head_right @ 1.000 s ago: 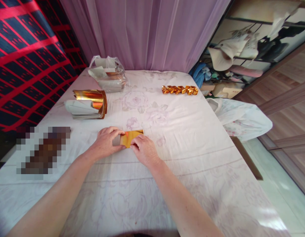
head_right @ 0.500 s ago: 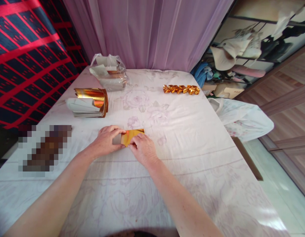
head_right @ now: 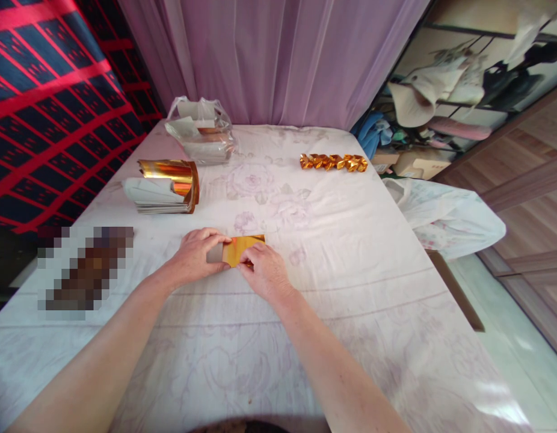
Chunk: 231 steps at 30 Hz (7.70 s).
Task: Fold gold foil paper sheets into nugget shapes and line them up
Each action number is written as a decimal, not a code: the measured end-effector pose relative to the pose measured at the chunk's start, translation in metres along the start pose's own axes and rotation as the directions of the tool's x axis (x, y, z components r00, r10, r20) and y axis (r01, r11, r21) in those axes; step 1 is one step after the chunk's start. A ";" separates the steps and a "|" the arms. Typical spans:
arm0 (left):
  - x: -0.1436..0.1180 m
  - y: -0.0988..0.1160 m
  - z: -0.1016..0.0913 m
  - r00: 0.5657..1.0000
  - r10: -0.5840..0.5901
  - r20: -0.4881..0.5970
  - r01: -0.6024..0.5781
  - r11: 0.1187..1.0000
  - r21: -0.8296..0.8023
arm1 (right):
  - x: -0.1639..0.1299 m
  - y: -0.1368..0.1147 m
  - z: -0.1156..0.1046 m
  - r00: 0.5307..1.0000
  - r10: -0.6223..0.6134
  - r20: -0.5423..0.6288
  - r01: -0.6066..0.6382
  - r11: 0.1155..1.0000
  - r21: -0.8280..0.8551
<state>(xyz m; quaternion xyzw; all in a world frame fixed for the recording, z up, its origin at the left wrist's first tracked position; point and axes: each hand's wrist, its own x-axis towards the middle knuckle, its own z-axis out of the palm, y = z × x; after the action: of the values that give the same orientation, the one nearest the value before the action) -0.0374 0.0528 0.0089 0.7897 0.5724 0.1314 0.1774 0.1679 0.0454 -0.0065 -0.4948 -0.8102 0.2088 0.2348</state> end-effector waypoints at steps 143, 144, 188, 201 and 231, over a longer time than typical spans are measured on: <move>-0.001 0.019 0.007 0.978 0.207 0.000 -0.200 0.945 -0.259 | 0.000 0.018 -0.019 0.993 -0.024 0.115 -0.020 0.932 0.362; -0.001 0.018 0.006 0.979 0.205 0.011 -0.195 0.947 -0.256 | 0.000 0.018 -0.019 0.993 -0.023 0.113 -0.020 0.929 0.369; 0.000 0.012 -0.005 0.965 -0.260 0.030 -0.010 -0.150 -0.989 | 0.002 0.031 -0.023 0.977 0.080 0.195 -0.194 0.706 0.682; -0.005 0.022 0.000 0.981 -0.029 0.191 0.155 -0.473 -0.867 | 0.000 0.030 -0.024 0.991 0.029 0.128 -0.093 0.841 0.533; -0.007 0.015 0.016 0.993 0.014 0.116 0.116 -0.255 -0.960 | 0.001 0.022 -0.029 0.994 0.014 0.111 -0.064 0.884 0.463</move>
<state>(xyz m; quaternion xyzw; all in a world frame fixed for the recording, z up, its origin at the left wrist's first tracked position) -0.0201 0.0396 0.0015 0.3218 0.2702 0.4929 0.7619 0.2000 0.0586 0.0046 -0.4287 -0.7375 0.4273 0.2994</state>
